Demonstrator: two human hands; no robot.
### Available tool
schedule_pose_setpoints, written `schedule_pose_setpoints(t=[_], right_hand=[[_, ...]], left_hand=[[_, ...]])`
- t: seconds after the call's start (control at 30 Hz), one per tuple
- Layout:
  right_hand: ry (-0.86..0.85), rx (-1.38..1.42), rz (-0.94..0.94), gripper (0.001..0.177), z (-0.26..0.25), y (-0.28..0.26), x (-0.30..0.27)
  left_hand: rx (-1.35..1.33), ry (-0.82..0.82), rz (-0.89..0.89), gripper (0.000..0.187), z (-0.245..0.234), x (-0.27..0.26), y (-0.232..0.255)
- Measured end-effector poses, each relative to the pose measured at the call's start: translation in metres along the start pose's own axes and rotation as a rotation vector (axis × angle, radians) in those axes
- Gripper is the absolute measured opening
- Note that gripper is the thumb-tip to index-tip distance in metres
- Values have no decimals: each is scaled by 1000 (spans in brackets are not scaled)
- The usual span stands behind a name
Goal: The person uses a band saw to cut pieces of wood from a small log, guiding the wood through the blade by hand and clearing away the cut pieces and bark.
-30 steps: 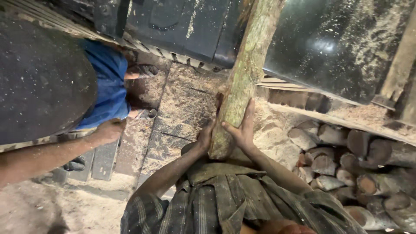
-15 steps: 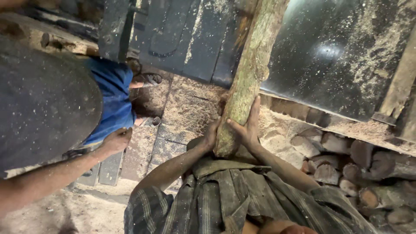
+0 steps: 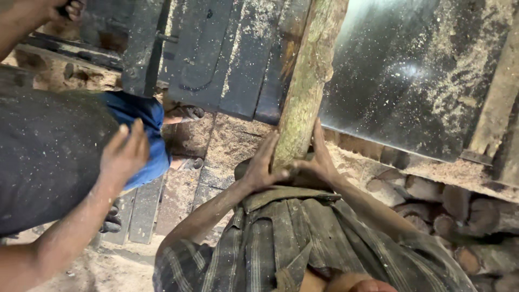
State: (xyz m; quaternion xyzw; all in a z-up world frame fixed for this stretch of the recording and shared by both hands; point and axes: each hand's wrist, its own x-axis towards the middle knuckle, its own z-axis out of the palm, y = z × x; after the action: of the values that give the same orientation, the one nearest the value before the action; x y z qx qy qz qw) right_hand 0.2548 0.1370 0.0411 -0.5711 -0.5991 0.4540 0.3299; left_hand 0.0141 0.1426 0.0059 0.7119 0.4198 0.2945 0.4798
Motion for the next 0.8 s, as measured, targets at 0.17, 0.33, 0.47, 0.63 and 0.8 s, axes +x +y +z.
schedule_pose_setpoints(t=[0.17, 0.33, 0.47, 0.63, 0.8], right_hand=[[-280, -205, 23, 159, -21, 15, -10], [-251, -317, -105, 163, -24, 49, 10], [-235, -300, -103, 167, -34, 61, 34], [-188, -212, -85, 160, -52, 44, 63], [-148, -67, -183, 156, -66, 41, 92]], left_hand=[[254, -185, 91, 129, -12, 15, 9], [381, -24, 105, 114, -1, 47, 5], [323, 9, 114, 110, -1, 75, 2], [274, 86, 184, 103, -4, 113, 1], [360, 130, 210, 98, -5, 149, 2]])
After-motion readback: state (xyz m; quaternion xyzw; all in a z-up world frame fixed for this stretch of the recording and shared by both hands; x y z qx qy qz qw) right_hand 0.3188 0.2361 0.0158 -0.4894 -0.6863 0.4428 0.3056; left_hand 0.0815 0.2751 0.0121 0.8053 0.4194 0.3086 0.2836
